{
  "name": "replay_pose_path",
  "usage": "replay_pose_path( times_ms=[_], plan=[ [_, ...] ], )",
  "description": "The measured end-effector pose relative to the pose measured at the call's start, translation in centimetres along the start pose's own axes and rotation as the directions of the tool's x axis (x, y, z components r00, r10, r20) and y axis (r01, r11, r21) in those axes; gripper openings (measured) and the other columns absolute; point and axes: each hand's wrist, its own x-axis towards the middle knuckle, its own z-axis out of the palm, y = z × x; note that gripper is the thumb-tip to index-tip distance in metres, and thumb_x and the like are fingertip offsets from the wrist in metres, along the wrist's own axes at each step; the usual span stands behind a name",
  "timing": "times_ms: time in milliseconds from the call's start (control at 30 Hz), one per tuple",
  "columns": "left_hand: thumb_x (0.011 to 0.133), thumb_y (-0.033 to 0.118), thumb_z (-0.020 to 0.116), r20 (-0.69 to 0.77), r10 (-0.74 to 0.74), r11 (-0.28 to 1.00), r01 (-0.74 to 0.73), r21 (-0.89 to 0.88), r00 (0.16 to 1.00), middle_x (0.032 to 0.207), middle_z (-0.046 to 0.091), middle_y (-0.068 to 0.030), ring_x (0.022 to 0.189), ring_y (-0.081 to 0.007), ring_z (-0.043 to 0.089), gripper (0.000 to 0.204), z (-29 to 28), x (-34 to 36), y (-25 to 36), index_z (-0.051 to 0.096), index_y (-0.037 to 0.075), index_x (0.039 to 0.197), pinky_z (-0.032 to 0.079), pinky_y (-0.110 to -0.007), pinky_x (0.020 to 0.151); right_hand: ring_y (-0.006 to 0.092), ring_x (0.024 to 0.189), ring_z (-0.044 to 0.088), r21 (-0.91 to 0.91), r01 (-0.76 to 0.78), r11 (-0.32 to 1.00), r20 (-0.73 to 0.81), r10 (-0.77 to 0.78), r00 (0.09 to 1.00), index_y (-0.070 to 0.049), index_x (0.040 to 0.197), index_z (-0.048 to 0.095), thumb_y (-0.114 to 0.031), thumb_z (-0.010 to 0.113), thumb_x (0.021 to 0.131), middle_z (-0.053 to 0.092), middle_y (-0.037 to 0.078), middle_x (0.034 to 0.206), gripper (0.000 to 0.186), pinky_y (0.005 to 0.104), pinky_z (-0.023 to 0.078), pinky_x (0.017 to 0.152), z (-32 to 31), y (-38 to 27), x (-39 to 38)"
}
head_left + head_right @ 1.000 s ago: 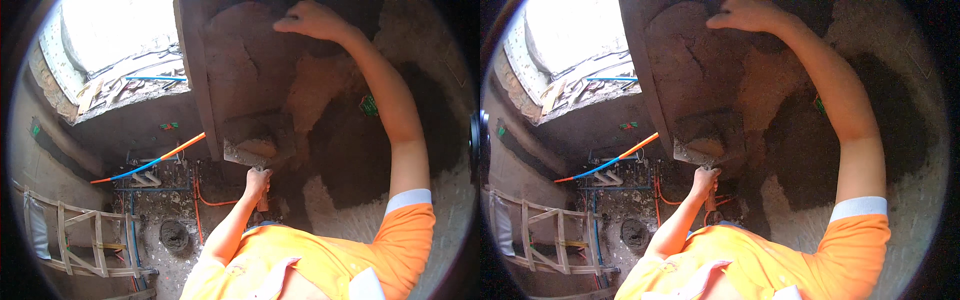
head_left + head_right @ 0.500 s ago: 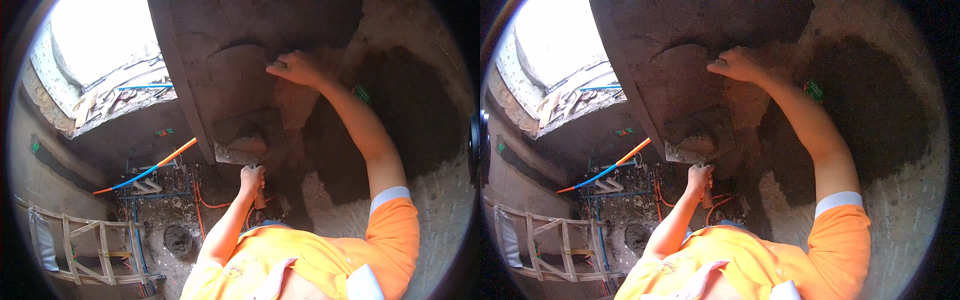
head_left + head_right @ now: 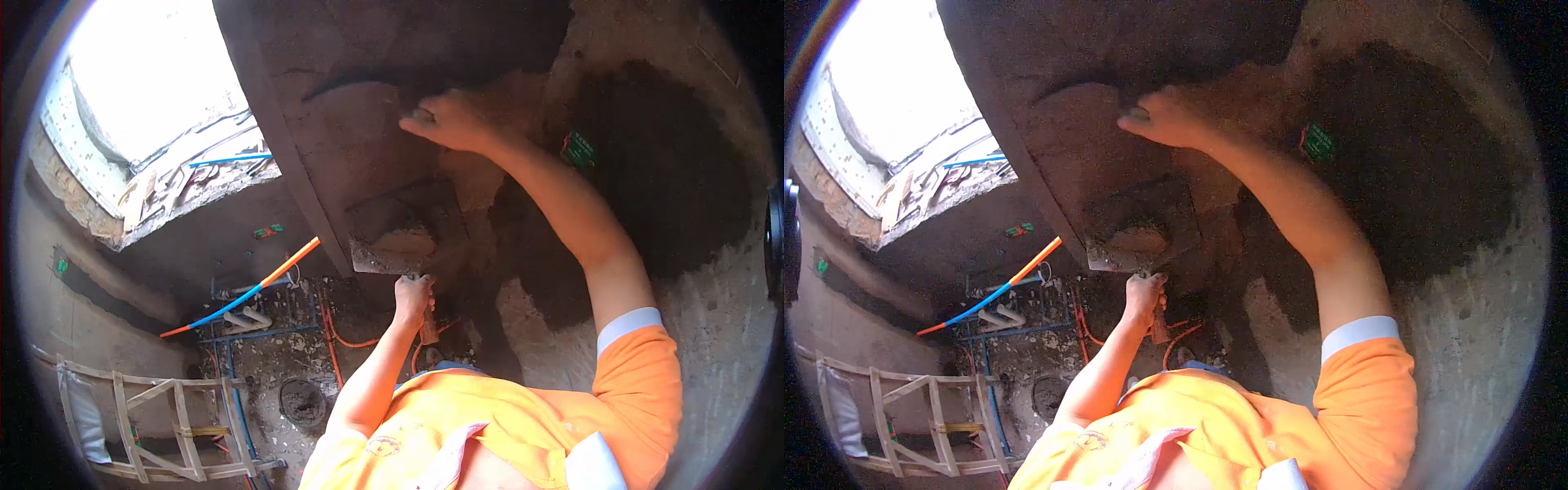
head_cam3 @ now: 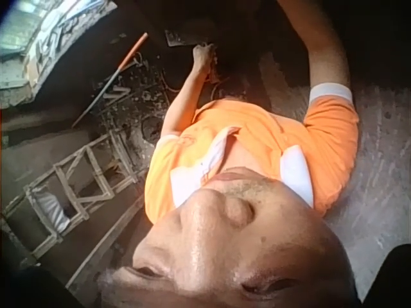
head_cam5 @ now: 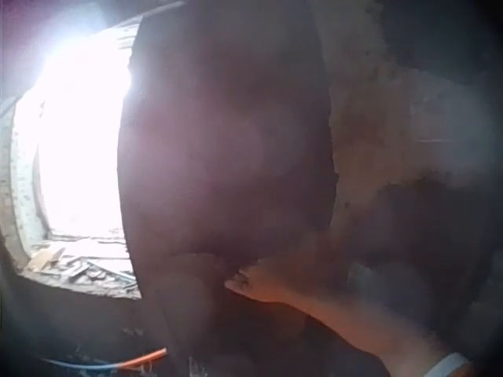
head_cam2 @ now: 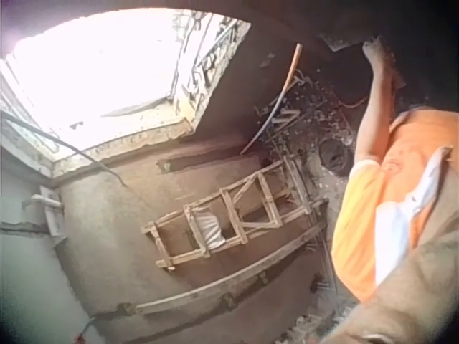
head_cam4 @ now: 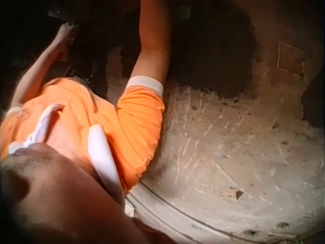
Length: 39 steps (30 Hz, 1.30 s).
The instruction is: Applying mortar to an interior wall using a trowel and a hawk.
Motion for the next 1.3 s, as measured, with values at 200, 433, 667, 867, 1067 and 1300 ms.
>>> replay_pose_path(
  times_ms=[200,433,667,867,1067,1300],
  plan=[
    [0.079,0.011,0.064,0.036,0.001,1.000,-0.002,0.024,0.999,0.055,0.046,-0.0028,0.042,-0.0154,0.046,0.021,-0.3,-0.9,0.0,0.047,0.007,0.066,0.038,-0.031,0.038,0.0330,0.082,0.066,0.049,-0.077,0.996,-0.106,0.082,0.991,-0.007,0.088,0.070,-0.055,0.058,0.084,0.068,0.016,0.086,0.050,0.0396,0.051,0.074,-5.0,3.6,2.0],
    [0.078,0.011,0.062,0.012,0.034,0.998,-0.035,0.058,0.999,0.052,0.047,-0.0025,0.039,-0.0145,0.046,0.019,-2.7,-0.4,-0.5,0.048,0.007,0.065,0.038,-0.030,0.036,0.0234,0.069,0.062,0.046,-0.128,0.991,-0.275,0.136,0.952,-0.007,0.088,0.069,-0.044,0.067,0.083,0.067,0.010,0.077,0.038,0.0352,0.049,0.068,-2.7,2.9,-5.4],
    [0.078,0.011,0.066,0.061,-0.005,0.997,0.001,0.077,0.998,0.054,0.047,-0.0027,0.040,-0.0159,0.046,0.024,-3.4,-0.7,-0.4,0.048,0.007,0.062,0.038,-0.031,0.038,0.0332,0.062,0.061,0.000,-0.160,0.987,0.148,0.159,0.976,-0.006,0.073,0.064,-0.037,0.073,0.076,0.062,0.011,0.068,0.033,0.0418,0.050,0.060,6.0,-2.5,-20.9],
    [0.080,0.010,0.064,0.164,0.058,0.985,-0.083,0.150,0.985,0.053,0.046,-0.0020,0.040,-0.0138,0.045,0.021,-4.7,-3.1,1.4,0.050,0.007,0.065,0.037,-0.031,0.037,0.0253,0.064,0.063,-0.154,0.106,0.982,0.198,-0.074,0.977,-0.012,0.070,0.058,-0.033,0.074,0.073,0.062,0.005,0.068,0.027,0.0380,0.050,0.055,1.8,-5.4,-23.9],
    [0.078,0.014,0.060,0.378,0.400,0.648,-0.549,0.528,0.835,0.092,0.062,-0.0272,0.098,-0.0425,0.056,0.027,-6.0,-5.7,-1.2,0.059,-0.003,0.099,0.050,-0.041,0.077,0.0244,0.064,0.063,-0.028,-0.188,0.982,-0.157,0.181,0.971,-0.006,0.074,0.062,-0.032,0.073,0.075,0.062,0.009,0.067,0.029,0.0353,0.050,0.058,3.0,-8.3,-23.2],
    [0.080,0.012,0.063,0.352,0.115,0.924,-0.230,0.305,0.929,0.054,0.048,-0.0001,0.039,-0.0107,0.045,0.013,-4.9,-3.6,2.1,0.052,0.004,0.082,0.036,-0.029,0.037,0.0212,0.059,0.062,0.217,-0.499,0.839,-0.063,0.522,0.850,-0.002,0.074,0.062,-0.031,0.071,0.079,0.062,0.011,0.067,0.030,0.0329,0.047,0.053,0.8,-9.3,-24.0]
  ],
)
